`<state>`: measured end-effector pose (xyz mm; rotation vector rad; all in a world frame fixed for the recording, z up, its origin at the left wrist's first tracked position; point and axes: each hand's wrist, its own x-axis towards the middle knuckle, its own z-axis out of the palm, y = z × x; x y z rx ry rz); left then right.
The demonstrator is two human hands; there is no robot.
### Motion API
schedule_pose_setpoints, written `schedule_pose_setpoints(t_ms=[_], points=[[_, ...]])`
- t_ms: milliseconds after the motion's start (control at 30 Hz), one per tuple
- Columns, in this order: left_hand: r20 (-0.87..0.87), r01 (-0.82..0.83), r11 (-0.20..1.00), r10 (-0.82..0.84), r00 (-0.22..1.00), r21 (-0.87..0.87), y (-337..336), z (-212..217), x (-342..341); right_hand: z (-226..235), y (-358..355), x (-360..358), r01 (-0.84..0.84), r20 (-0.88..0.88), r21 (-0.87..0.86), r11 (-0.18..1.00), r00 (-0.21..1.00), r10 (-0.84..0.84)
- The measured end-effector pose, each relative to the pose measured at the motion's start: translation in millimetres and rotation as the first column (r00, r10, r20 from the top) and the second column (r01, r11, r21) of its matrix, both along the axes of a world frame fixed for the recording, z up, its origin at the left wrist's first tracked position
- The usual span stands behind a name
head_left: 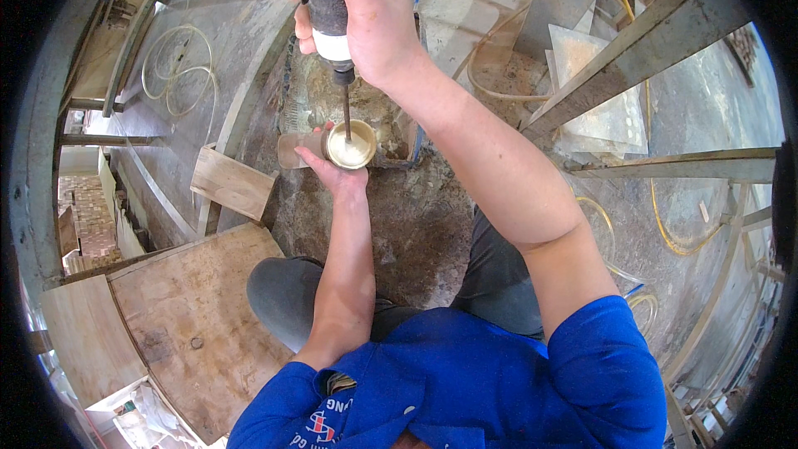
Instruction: The person kneels and uses a drill with a mixing attachment to stir a white substance in a small container. Then the person stands, walks to a workbench, and uses a brush to apply the substance to the ends of wooden chair legs.
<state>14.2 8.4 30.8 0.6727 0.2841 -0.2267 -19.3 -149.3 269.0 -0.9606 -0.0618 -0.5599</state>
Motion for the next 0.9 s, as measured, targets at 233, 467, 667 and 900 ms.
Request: schedule_pose_setpoints(t_ms=[233,467,667,900], points=[[-0.011,-0.002,0.998,0.002,1.000,0.057,1,0,1,-14,4,10,0.079,0.221,-0.018,0.997,0.972,-0.073],[-0.035,-0.007,0.997,0.010,0.999,0.081,-2,3,0,-15,0,10,0.027,0.162,-0.002,1.000,0.986,-0.026],[-0.026,-0.017,0.997,0.019,0.999,0.071,0,4,1,-5,1,1,0.001,0.032,0.029,1.000,0.999,-0.002],[-0.020,-0.008,0.998,0.009,1.000,0.057,0,3,2,-6,1,2,-0.002,0.054,0.041,0.999,0.999,0.000]])
